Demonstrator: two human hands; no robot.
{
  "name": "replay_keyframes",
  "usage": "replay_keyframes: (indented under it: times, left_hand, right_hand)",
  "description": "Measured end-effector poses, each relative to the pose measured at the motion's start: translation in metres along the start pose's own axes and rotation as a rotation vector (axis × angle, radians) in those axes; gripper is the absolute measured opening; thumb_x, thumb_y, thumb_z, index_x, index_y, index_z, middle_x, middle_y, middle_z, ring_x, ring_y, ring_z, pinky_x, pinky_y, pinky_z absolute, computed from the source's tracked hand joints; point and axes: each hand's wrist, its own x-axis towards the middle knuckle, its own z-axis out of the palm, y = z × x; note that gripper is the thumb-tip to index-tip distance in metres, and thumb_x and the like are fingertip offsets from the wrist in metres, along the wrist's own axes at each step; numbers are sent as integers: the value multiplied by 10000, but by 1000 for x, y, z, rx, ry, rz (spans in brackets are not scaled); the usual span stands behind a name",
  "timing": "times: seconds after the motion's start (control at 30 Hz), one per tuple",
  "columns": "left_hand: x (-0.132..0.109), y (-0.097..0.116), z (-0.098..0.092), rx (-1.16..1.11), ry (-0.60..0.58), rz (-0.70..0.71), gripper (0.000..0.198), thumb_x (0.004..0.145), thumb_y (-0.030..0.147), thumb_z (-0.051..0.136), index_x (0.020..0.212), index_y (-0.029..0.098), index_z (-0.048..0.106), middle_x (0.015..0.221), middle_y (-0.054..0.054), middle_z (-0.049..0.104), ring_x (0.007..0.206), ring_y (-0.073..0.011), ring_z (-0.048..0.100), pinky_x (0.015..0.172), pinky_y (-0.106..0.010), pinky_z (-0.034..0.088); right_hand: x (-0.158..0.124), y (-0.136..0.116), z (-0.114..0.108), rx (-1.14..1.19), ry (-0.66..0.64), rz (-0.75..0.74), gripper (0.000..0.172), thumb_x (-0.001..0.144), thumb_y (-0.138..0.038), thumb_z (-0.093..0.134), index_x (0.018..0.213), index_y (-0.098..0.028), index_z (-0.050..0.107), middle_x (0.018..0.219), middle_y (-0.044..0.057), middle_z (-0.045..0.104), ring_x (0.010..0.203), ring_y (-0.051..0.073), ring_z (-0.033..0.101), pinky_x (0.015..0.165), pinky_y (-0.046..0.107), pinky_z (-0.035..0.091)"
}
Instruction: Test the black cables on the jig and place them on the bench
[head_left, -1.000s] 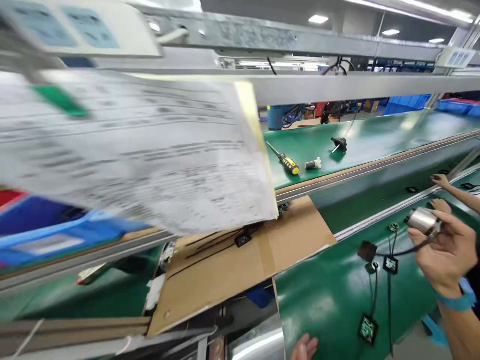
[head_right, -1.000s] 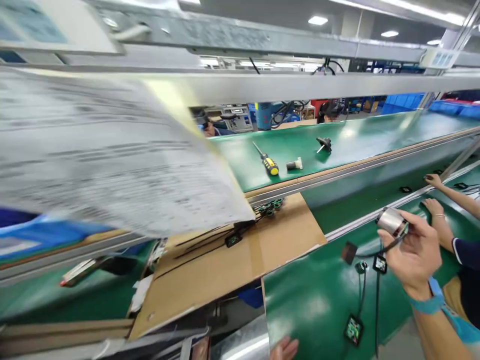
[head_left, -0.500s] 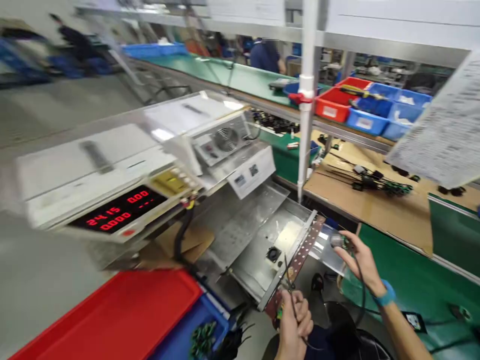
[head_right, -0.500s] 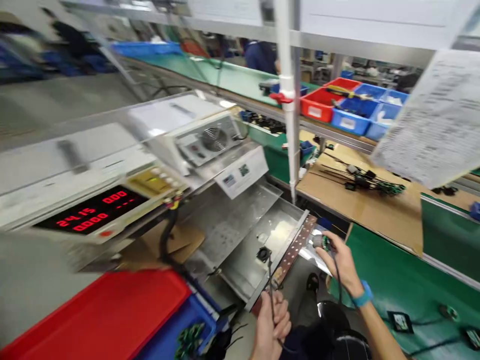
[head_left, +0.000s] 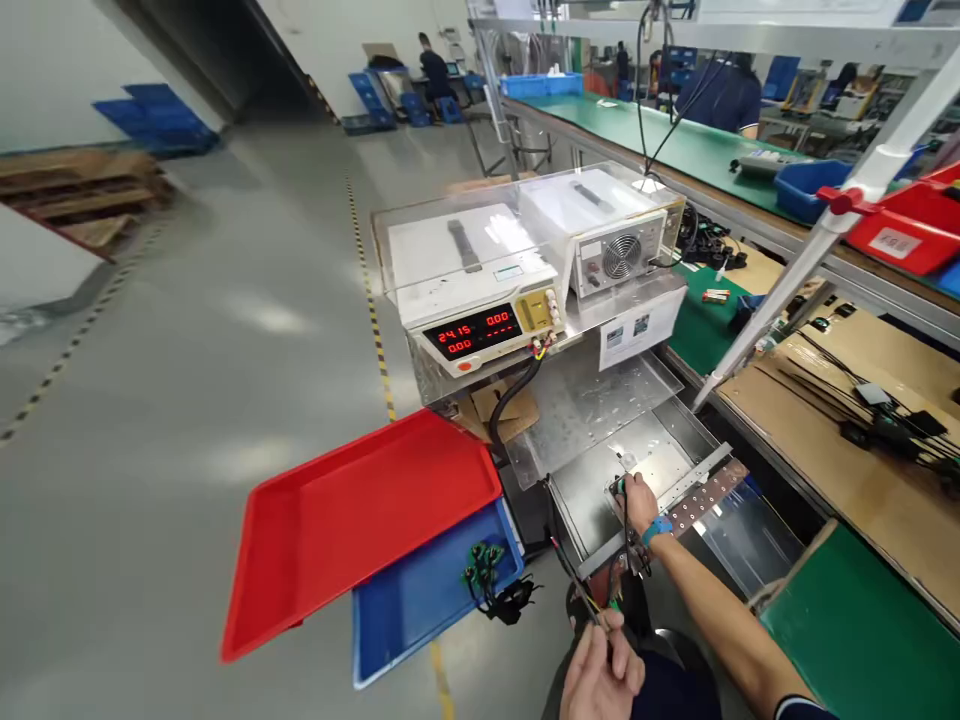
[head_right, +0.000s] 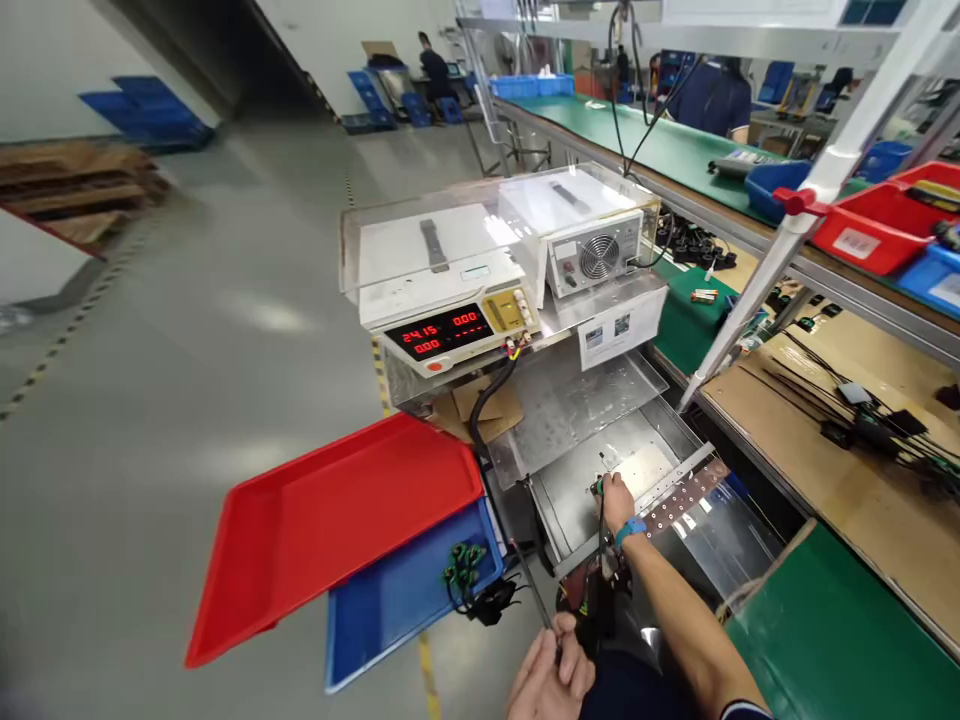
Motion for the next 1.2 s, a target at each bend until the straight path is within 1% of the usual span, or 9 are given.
replay_keyframes:
  times: [0.27, 0.47, 0.57, 0.63, 0.7, 0.83, 0.93, 1.0, 1.2]
  left_hand:
    - [24, -29, 21, -50, 92, 37, 370, 718, 460, 825, 743, 134, 654, 622, -21, 362, 537, -122, 435, 584, -275, 364]
    - [49, -59, 21, -62, 75, -156, 545, 641, 547, 858, 745, 128, 525, 609, -3, 375, 540, -139, 446, 588, -294, 351]
    - [55, -76, 33, 8, 15, -189, 635, 613, 599, 862, 750, 131, 454, 624, 2, 382, 598, -142, 481, 635, -287, 346]
    - [58, -86, 36, 86, -32, -194, 676, 636, 645, 835, 766, 133, 412, 647, 5, 386, 640, -144, 515, 670, -285, 348]
    - [61, -90, 33, 265, -79, -204, 704, 663, 722, 779, 822, 122, 447, 708, -18, 452, 717, -162, 558, 722, -295, 375]
    - [69, -64, 18, 1071, -187, -24, 889, 799, 901, 424, 1018, 58, 603, 1017, -160, 607, 952, -238, 544, 845, -357, 398]
    - [73, -26, 14, 1250, -81, 165, 802, 907, 793, 353, 1240, 88, 542, 1153, -136, 602, 998, -217, 566, 882, -352, 448]
    - [76, -5, 12, 1346, -143, 227, 573, 954, 626, 418, 1119, 100, 572, 1010, -101, 619, 872, -176, 581, 819, -317, 470]
    - [74, 34, -16, 1433, -416, -19, 304, 851, 372, 559, 817, 71, 579, 772, -68, 580, 696, -122, 481, 640, -258, 364]
  right_hand:
    - [24, 3, 3, -109, -191, 34, 438, 937, -312, 623, 1268, -37, 542, 1071, 172, 638, 1005, 370, 643, 784, 425, 474]
    - [17, 19, -62, 59, -359, -163, 238, 905, -166, 619, 1095, -31, 669, 1090, 224, 642, 1063, 380, 623, 881, 429, 454]
    - [-31, 17, -118, 471, -561, -217, 574, 1098, -465, 213, 1046, -68, 624, 961, 125, 669, 847, 172, 654, 767, 282, 507]
    - [-71, 11, -148, 1149, -789, -110, 626, 1031, -624, 362, 1142, -41, 562, 1005, 159, 655, 796, 161, 636, 700, 279, 508]
    - [-104, 8, -166, 1331, -782, -50, 619, 949, -645, 535, 1075, -40, 565, 760, 88, 607, 593, 110, 529, 543, 224, 402]
    - [-140, 14, -170, 1313, -673, 41, 682, 892, -731, 547, 1019, -60, 553, 566, -25, 400, 433, 64, 282, 432, 229, 178]
    - [-157, 16, -165, 1139, -642, -35, 716, 907, -777, 461, 942, -67, 547, 581, -19, 356, 488, 70, 250, 469, 249, 179]
    - [-170, 11, -162, 947, -592, -127, 675, 959, -740, 386, 824, -90, 508, 607, 4, 375, 547, 80, 282, 523, 258, 222]
    - [-213, -16, -144, 685, -384, -132, 291, 981, -409, 524, 957, -123, 571, 699, -15, 516, 651, 98, 434, 649, 256, 313]
